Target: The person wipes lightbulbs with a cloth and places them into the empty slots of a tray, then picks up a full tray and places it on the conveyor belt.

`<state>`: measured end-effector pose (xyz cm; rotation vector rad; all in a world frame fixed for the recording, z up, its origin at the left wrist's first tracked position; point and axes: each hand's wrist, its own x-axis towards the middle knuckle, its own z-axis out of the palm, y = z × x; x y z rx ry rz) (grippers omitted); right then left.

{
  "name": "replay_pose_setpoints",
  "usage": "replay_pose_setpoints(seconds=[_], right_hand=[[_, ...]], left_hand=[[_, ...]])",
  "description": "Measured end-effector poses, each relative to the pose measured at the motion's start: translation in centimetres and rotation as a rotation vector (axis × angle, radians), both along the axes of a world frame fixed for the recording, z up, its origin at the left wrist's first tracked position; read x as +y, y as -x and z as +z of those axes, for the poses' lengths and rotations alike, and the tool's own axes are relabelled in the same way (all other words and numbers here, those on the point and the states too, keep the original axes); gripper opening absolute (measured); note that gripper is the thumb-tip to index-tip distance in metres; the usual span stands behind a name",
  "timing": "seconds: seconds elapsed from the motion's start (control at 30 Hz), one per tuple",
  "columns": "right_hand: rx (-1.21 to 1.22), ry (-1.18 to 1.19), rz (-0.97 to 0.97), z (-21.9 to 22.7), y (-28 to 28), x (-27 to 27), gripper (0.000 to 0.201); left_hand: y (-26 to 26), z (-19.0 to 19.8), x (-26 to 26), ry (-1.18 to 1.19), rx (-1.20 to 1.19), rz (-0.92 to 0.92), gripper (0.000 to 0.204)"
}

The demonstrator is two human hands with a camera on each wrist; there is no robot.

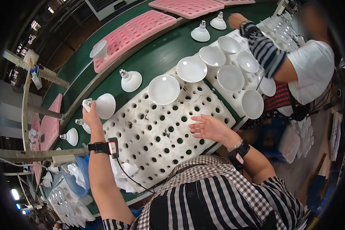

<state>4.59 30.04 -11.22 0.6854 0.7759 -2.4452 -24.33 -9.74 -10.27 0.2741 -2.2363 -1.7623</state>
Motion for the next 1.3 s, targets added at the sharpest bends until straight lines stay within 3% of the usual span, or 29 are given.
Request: replay_pose_setpoints(seconds=[0.13,0.47,0.53,0.57,0.63,0.67,0.73,0.77,0.83,0.93,1.07,1.13,1.2,1.3], right_hand=[[-0.023,-0.055,-0.035,0.1,0.3,0.1,0.049],[0.067,-0.198,0.019,0.2,4.2,-0.7,0.048],[0.181,-0.480,0.024,-0.3,5.4,-0.8,0.051],[0.180,-0.480,0.024,-0.9,6.1,-1.2,0.051],[0.422,-0.882,-0.022,-2.5,7.8,-2.1,0.059],[0.422,-0.881,-0.020,-3.1,8.8,-2.3,0.059],[0.620,-1.236,0.045,-3.8,10.8,-2.8,0.066],[0.621,-1.239,0.043,-3.5,11.5,-3.3,0.066],[0.501,-1.482,0.010,-2.8,12.8,-4.4,0.063],[0.553,-1.346,-0.128,-3.6,14.7,-5.0,0.053],[0.609,-1.471,-0.070,-4.8,15.3,-4.7,0.045],[0.716,-1.395,-0.139,-5.0,15.5,-4.9,0.043],[0.740,-1.359,-0.143,-5.4,16.1,-4.9,0.042],[0.753,-1.249,-0.157,-6.4,16.3,-4.6,0.042]], left_hand=[[2.5,-2.0,-0.9,0.087,0.025,0.057,0.028],[4.6,-4.7,-1.0,0.235,-0.052,0.038,0.035],[4.3,-5.1,-0.7,0.204,-0.074,0.087,0.034],[4.4,-5.6,-1.4,0.178,-0.052,0.049,0.036],[3.1,-4.9,-1.1,0.115,-0.037,0.046,0.038],[2.2,-4.2,-0.8,0.053,-0.022,0.042,0.039],[-0.2,-3.4,-1.0,-0.030,-0.052,0.029,0.042],[-1.7,-3.0,-1.1,-0.116,-0.083,0.013,0.044],[-5.5,-1.6,-0.2,-0.208,-0.128,-0.037,0.042],[-10.9,-1.4,0.8,-0.398,-0.220,-0.135,0.040],[-16.0,-2.4,2.0,-0.537,-0.379,-0.210,0.038],[-17.4,-1.4,3.8,-0.443,-0.374,-0.226,0.038],[-17.8,-0.7,5.8,-0.040,-0.197,-0.380,0.034],[-18.6,4.1,11.2,0.275,0.195,-0.452,0.034]])
